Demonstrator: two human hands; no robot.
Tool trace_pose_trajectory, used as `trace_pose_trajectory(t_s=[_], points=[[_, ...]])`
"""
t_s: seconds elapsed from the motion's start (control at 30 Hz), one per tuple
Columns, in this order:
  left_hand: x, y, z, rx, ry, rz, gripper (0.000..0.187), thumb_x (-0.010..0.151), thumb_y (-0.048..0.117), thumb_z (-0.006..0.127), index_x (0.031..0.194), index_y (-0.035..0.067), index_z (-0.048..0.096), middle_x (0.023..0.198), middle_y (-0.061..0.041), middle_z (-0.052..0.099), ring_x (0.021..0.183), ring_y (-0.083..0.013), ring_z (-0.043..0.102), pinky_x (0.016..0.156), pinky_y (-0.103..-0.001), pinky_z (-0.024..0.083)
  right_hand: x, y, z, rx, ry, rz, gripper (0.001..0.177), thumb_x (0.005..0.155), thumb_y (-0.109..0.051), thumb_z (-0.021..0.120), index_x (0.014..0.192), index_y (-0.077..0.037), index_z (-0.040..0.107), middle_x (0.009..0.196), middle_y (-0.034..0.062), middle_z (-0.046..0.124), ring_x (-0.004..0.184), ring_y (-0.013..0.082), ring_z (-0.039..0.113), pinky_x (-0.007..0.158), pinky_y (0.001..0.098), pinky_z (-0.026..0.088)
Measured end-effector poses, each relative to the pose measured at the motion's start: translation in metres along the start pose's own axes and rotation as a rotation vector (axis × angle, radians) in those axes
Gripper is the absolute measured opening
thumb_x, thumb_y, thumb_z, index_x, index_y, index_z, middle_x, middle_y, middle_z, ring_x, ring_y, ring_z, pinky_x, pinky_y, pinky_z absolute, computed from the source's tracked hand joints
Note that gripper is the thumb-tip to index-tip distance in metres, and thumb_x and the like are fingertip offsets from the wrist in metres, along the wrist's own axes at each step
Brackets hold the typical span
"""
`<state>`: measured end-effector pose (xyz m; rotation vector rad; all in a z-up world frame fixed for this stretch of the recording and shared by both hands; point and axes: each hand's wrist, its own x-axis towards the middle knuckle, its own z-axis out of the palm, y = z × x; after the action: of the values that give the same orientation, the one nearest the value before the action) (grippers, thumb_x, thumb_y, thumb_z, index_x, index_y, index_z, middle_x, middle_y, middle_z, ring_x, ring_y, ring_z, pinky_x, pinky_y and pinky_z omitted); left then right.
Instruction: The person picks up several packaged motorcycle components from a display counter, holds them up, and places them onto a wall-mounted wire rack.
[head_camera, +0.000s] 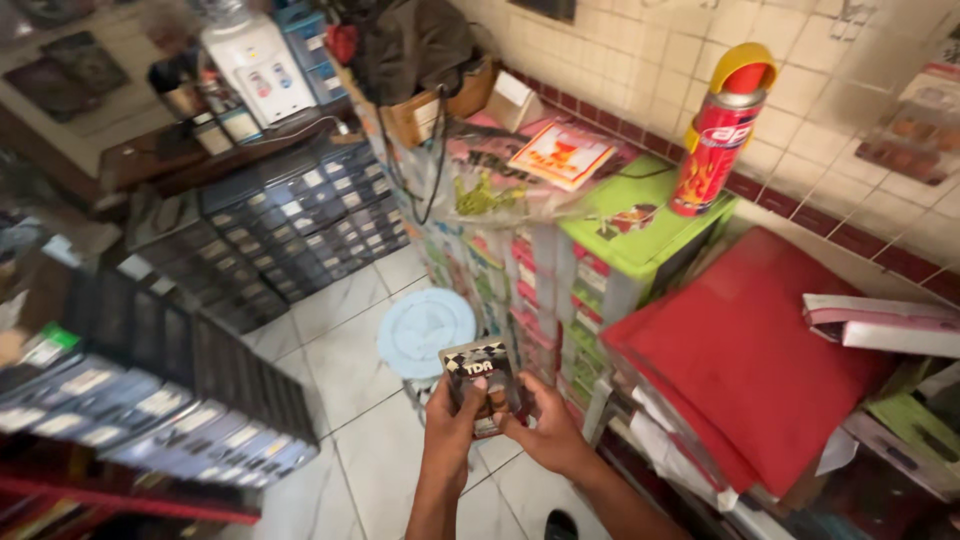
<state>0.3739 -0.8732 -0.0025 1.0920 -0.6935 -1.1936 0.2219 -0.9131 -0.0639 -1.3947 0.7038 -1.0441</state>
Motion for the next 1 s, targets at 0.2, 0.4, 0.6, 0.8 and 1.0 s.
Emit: trace_pose_trajectory(t_s=[0.2, 0.4, 0.6, 0.8, 1.0], points=[[0.037, 0.02, 0.041, 0.087, -0.228, 0.105, 0.043, 0.091, 0.011, 0.073, 0.13, 0.001, 0.058, 0.112, -0.006, 0.072, 0.1, -0.0137, 0.069, 0.088, -0.031, 0.057, 0.023, -0.024, -0.034, -0.081, 0.134, -0.064, 0.038, 0.087, -0.002, 0.077, 0.122, -0.001, 0.062, 0.101, 0.0032, 0.071, 0.091, 0.0099, 0.066, 0.076, 0.027, 0.054], [0.065, 0.002, 0.061, 0.038, -0.443, -0.002, 0.045, 0.092, 0.014, 0.073, 0.131, 0.002, 0.056, 0.113, -0.006, 0.072, 0.101, -0.0138, 0.068, 0.091, -0.032, 0.056, 0.019, -0.053, -0.062, 0.006, 0.241, -0.153, 0.036, 0.089, 0.002, 0.073, 0.122, 0.001, 0.059, 0.106, 0.0049, 0.07, 0.097, 0.0107, 0.065, 0.082, 0.0269, 0.055], [0.077, -0.017, 0.079, -0.012, -0.634, -0.001, 0.04, 0.093, 0.016, 0.075, 0.127, -0.001, 0.062, 0.115, -0.007, 0.073, 0.103, -0.0145, 0.068, 0.091, -0.032, 0.056, 0.008, -0.087, -0.084, -0.032, 0.359, -0.159, 0.037, 0.089, 0.003, 0.073, 0.123, 0.003, 0.059, 0.108, 0.0081, 0.07, 0.099, 0.0128, 0.065, 0.086, 0.0287, 0.055], [0.091, -0.014, 0.114, 0.004, -0.757, 0.065, 0.04, 0.094, 0.019, 0.073, 0.128, 0.001, 0.061, 0.116, -0.006, 0.072, 0.107, -0.0137, 0.068, 0.097, -0.031, 0.054, 0.006, -0.099, -0.094, -0.007, 0.506, -0.206, 0.036, 0.09, 0.004, 0.069, 0.125, 0.004, 0.059, 0.111, 0.0088, 0.07, 0.104, 0.0143, 0.066, 0.09, 0.0311, 0.056], [0.116, -0.012, 0.148, 0.047, -0.892, 0.089, 0.038, 0.096, 0.022, 0.075, 0.124, -0.001, 0.063, 0.113, -0.006, 0.072, 0.104, -0.0123, 0.067, 0.096, -0.031, 0.054, 0.007, -0.104, -0.109, -0.153, 0.708, -0.224, 0.037, 0.088, 0.008, 0.069, 0.125, 0.004, 0.06, 0.112, 0.0096, 0.07, 0.103, 0.0156, 0.067, 0.089, 0.0316, 0.055]])
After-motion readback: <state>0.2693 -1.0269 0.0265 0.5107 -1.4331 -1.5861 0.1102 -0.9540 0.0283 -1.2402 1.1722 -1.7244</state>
